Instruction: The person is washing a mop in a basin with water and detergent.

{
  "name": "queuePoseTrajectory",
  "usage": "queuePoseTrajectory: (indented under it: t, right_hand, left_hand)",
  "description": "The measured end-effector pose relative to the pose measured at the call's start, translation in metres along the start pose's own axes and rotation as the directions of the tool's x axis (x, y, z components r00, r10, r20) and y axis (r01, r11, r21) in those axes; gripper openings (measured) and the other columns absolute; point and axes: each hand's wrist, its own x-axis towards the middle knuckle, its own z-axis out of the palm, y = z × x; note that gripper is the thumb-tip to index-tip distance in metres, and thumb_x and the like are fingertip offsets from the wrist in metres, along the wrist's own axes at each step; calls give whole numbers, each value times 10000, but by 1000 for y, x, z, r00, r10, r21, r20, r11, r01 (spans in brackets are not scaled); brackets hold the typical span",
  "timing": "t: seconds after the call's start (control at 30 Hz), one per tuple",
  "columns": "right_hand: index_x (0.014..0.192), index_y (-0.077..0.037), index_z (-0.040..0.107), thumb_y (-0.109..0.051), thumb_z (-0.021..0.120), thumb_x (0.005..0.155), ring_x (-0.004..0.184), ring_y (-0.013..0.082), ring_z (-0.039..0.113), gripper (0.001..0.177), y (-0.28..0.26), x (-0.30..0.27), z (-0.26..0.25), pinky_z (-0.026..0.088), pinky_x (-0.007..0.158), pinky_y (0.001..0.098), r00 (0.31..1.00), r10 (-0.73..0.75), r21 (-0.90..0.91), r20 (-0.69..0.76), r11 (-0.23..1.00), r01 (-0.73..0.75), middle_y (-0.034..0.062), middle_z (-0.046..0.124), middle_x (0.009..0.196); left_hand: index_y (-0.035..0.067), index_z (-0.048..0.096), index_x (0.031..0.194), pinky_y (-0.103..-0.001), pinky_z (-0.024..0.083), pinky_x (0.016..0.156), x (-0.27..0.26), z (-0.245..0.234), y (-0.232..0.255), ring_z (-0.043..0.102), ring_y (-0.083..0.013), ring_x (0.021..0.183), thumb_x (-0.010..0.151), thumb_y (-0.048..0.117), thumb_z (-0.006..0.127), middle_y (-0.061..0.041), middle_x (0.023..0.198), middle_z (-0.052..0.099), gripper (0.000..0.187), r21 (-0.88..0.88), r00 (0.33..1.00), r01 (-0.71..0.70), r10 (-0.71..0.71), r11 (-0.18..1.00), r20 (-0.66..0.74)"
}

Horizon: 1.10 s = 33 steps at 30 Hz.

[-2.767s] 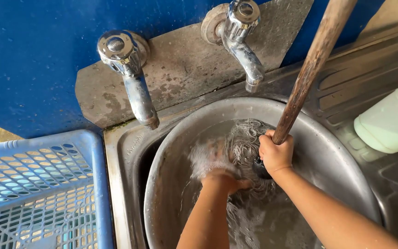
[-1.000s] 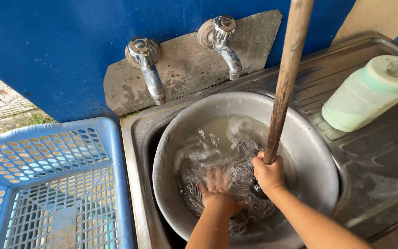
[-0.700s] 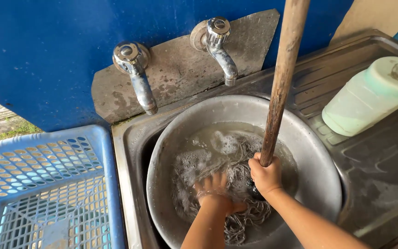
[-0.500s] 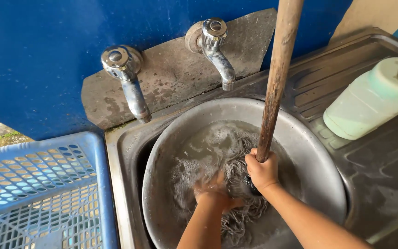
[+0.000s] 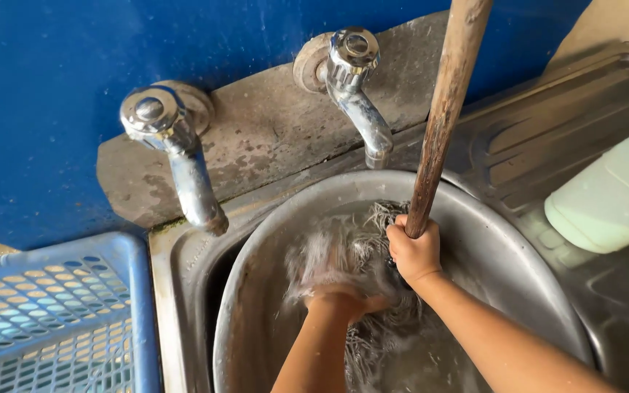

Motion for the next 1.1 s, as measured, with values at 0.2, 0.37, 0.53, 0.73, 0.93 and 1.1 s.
queuePoseTrajectory:
  t: [0.2,0.37,0.53,0.73,0.93,1.1]
  right_hand:
    - [538,-47,435,-3,578,816,393,76,388,315,7,3,-2,298,367,279,1000,-10,20,13,1000,10,-5,430,486]
    - [532,-46,431,-6,591,810,379,84,396,323,5,-1,-1,302,358,285,1000,-13,-15,-4,1000,13,2,434,473]
    - [535,-48,469,-1,599,807,376,88,396,305,3,-11,-4,305,354,286,999,41,16,-18,999,-41,1,436,474]
    - [550,-61,442,20,603,805,381,91,399,313,9,-43,-14,306,353,287,999,-8,61,-33,998,10,-10,429,496]
    - [534,-47,463,-1,610,813,361,113,420,319,1,-82,-27,322,347,298,998,41,22,-57,999,-40,11,436,469]
    - [530,-56,414,-10,627,811,356,124,373,356,-28,-121,-32,273,352,310,988,133,62,-76,990,-129,7,394,466]
  left_hand:
    - [302,197,1618,-649,15,1235,-63,-26,12,-236,-381,1576,848,825,448,-111,1739,-248,964,300,970,29,45,954,-238]
    - [215,21,1657,-644,15,1221,-34,-2,1,-291,-374,1538,868,820,439,-98,1691,-306,1078,297,954,33,59,954,-295]
    - [230,-58,1653,-674,-4,1226,-41,15,6,-270,-399,1543,951,761,367,-96,1696,-282,977,323,948,87,21,943,-317]
    - [251,29,1620,-704,80,1138,19,67,-9,-137,-445,1500,1004,569,412,-81,1679,-206,792,339,778,176,81,924,-623]
    - [306,235,1639,-661,164,1220,-43,40,4,-103,-462,1573,889,791,520,-53,1730,-174,938,350,976,65,13,934,-216]
    - [136,683,1355,-471,513,1038,-44,44,-2,611,-311,1327,840,676,667,-111,1440,640,746,189,982,-78,108,979,-153]
